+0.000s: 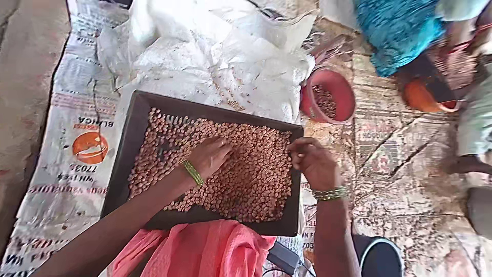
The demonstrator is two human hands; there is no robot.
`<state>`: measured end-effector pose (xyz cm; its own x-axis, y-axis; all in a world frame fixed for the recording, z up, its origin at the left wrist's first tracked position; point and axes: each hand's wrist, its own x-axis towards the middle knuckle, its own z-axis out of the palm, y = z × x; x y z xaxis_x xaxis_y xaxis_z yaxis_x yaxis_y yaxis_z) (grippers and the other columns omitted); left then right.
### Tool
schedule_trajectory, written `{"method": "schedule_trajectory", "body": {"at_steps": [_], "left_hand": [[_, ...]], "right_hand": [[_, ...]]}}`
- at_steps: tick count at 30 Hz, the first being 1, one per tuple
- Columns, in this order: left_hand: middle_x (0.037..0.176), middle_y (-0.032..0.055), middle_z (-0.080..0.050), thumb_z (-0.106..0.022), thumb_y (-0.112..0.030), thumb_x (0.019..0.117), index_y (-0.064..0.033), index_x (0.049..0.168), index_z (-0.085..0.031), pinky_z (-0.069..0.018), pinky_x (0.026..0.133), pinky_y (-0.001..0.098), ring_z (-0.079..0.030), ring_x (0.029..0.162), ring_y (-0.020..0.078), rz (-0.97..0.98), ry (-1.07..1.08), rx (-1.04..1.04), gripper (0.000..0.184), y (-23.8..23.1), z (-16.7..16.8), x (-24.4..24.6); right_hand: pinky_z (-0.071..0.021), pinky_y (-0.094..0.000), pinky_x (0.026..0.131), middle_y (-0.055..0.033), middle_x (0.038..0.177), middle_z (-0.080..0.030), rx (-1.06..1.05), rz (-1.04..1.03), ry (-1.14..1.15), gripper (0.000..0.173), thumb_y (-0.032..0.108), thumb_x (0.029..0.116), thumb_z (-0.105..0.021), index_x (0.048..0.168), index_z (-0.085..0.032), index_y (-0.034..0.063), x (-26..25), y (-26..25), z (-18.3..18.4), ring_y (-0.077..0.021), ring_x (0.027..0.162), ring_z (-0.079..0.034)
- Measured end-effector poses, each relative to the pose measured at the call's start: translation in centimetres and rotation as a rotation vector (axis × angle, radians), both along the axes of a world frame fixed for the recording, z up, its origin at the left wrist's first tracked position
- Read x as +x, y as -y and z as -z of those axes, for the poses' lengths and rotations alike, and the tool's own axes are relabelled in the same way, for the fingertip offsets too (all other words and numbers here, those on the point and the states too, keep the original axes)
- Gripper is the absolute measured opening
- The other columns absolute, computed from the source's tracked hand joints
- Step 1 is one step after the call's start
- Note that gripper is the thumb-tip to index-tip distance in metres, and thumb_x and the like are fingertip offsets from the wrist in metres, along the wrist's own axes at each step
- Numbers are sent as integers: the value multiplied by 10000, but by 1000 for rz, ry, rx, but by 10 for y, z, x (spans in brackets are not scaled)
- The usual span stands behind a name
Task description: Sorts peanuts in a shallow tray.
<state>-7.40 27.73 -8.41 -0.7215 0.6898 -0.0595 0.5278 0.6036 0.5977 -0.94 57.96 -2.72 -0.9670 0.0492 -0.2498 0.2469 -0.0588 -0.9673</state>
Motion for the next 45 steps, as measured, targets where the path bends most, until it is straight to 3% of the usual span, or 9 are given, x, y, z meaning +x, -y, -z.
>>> {"method": "schedule_trajectory", "body": {"at_steps": [4,8,17,25,29,32,36,40,45], "left_hand": [[1271,261,-660,-577,-159,1046,39,1211,-694,-451,1087,539,-611,1251,419,3,121,-137,284,-10,-11,-5],[1122,216,-701,-648,-156,1010,-5,1127,-725,-540,922,568,-694,1043,385,-133,158,-14,206,8,-15,-8],[1087,191,-713,-657,-75,981,0,1112,-719,-548,898,561,-700,993,353,-312,14,115,163,78,-28,-10],[1093,178,-714,-649,-132,995,-36,1111,-734,-577,875,506,-708,1007,341,-172,39,89,173,61,-6,29],[1064,196,-710,-622,-105,999,-38,1103,-759,-588,860,474,-713,969,356,-110,-142,156,185,44,15,30],[1155,232,-701,-609,-77,1001,-51,1173,-758,-561,938,516,-696,1072,395,-26,-127,110,229,40,16,22],[1087,254,-700,-619,-70,994,24,1095,-746,-593,848,537,-713,991,433,11,-185,70,187,36,20,22],[1089,257,-704,-602,-122,1019,45,1083,-732,-569,874,573,-708,1010,425,-136,41,106,222,38,12,23],[939,6,-686,-471,-141,1070,-48,1133,-656,-564,735,257,-648,776,71,-490,684,601,216,58,5,16]], "right_hand": [[-464,-237,582,4,851,-653,735,48,44,250,175,1077,-497,1166,-698,56,-25,21,2,-45,622,-537],[-551,-593,732,-211,1035,-707,1307,-96,-118,241,124,1034,-558,1177,-739,54,-43,40,21,-398,892,-708],[-553,-638,809,-300,1120,-674,1468,-179,-41,261,93,1042,-512,1167,-690,-52,-50,46,34,-488,1009,-685],[-498,-662,857,-296,1153,-668,1346,-136,93,297,167,1042,-516,1205,-637,-50,-51,44,27,-481,1033,-672],[-447,-170,501,107,698,-570,529,114,-127,113,125,1004,-511,1030,-620,135,-28,32,15,11,528,-495],[-542,-196,647,110,866,-678,-100,175,-96,320,228,1059,-341,965,-647,253,-13,26,10,-14,711,-627],[-538,-192,644,33,987,-729,-151,195,0,408,177,1045,-237,926,-628,181,-19,33,18,-39,730,-653],[-387,-196,480,43,700,-543,543,126,59,197,196,1074,-469,1058,-640,100,-28,45,20,-26,511,-439],[-528,-638,792,-241,1103,-692,1267,-173,98,370,314,1044,-569,1200,-662,-9,-40,64,24,-427,941,-694]]}}
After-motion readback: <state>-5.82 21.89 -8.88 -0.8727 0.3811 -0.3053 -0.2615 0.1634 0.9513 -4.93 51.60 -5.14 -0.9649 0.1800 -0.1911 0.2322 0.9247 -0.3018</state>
